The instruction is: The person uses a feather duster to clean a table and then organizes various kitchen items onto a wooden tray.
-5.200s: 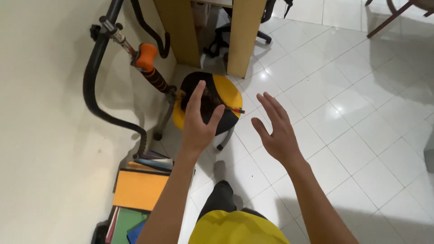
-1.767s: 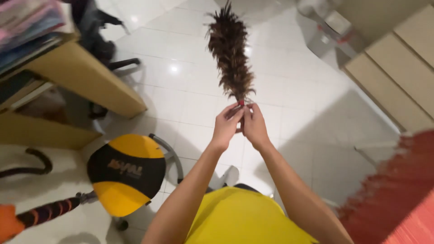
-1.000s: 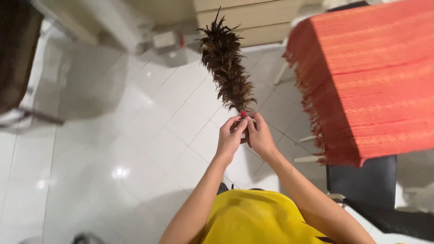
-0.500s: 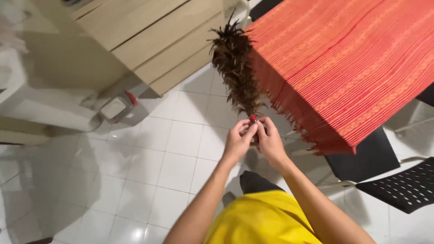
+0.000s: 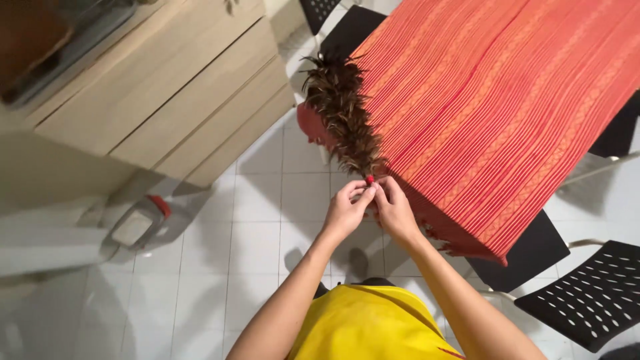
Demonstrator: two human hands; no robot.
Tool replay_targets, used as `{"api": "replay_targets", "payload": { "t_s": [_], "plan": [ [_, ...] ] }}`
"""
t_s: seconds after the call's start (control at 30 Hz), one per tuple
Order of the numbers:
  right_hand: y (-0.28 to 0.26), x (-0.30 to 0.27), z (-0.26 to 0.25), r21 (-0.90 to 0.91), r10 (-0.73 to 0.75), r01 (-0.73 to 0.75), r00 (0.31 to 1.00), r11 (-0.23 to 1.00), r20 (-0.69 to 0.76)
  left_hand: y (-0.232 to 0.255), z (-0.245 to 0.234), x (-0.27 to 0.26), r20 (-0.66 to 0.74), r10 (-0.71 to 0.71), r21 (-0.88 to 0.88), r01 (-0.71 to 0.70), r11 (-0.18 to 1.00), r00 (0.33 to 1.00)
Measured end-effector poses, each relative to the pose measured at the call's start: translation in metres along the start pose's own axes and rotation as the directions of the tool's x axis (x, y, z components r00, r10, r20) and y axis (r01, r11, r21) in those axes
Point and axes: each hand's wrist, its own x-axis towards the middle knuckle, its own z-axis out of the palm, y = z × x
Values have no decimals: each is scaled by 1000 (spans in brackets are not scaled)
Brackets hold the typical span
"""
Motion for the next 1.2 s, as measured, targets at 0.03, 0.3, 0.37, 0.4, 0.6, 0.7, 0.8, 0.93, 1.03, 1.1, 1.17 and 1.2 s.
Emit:
{"api": "replay_targets", "payload": {
  "t_s": [0.03, 0.3, 0.37, 0.4, 0.6, 0.7, 0.8, 0.93, 1.03, 1.1, 1.17, 1.2],
  "plan": [
    [1, 7, 2, 6, 3, -3, 1000, 1000, -17, -6, -3, 12, 18, -2, 5, 2, 1000, 1000],
    [5, 66, 35, -56, 18, -31, 976, 998, -218, 3, -43, 85, 192, -45, 172, 11, 985, 980],
    [4, 77, 50, -45, 24, -38, 961, 998, -275, -15, -59, 108, 239, -14, 235, -44, 971, 971],
    [2, 84, 57, -50, 21, -38, 952, 998, -305, -24, -67, 120, 263, 26, 282, -103, 954, 964],
    [-15, 107, 102, 374, 251, -118, 910, 920, -330, 9, -110, 150, 452, -136, 270, 10, 963, 881],
    [-13, 120, 111, 459, 327, -159, 891, 874, -314, -2, -122, 168, 527, -146, 288, -14, 957, 837],
    [-10, 130, 120, 396, 344, -190, 865, 898, -366, -36, -133, 183, 594, -97, 234, -57, 970, 798],
    [28, 152, 107, 224, 228, -142, 877, 964, -422, -51, -140, 195, 659, 24, 31, -60, 998, 752],
    [42, 167, 91, 52, 148, -139, 892, 989, -427, -11, -142, 185, 571, -230, 187, 148, 971, 788],
    [63, 184, 76, -186, -64, -25, 887, 982, -457, 1, -145, 181, 500, -184, 229, 76, 971, 846],
    [52, 198, 67, -186, -6, -88, 891, 979, -454, -2, -153, 187, 432, -143, 223, 48, 974, 891],
    [47, 204, 62, -181, 54, -155, 882, 971, -467, -4, -156, 189, 375, -103, 227, 16, 974, 921]
  ]
}}
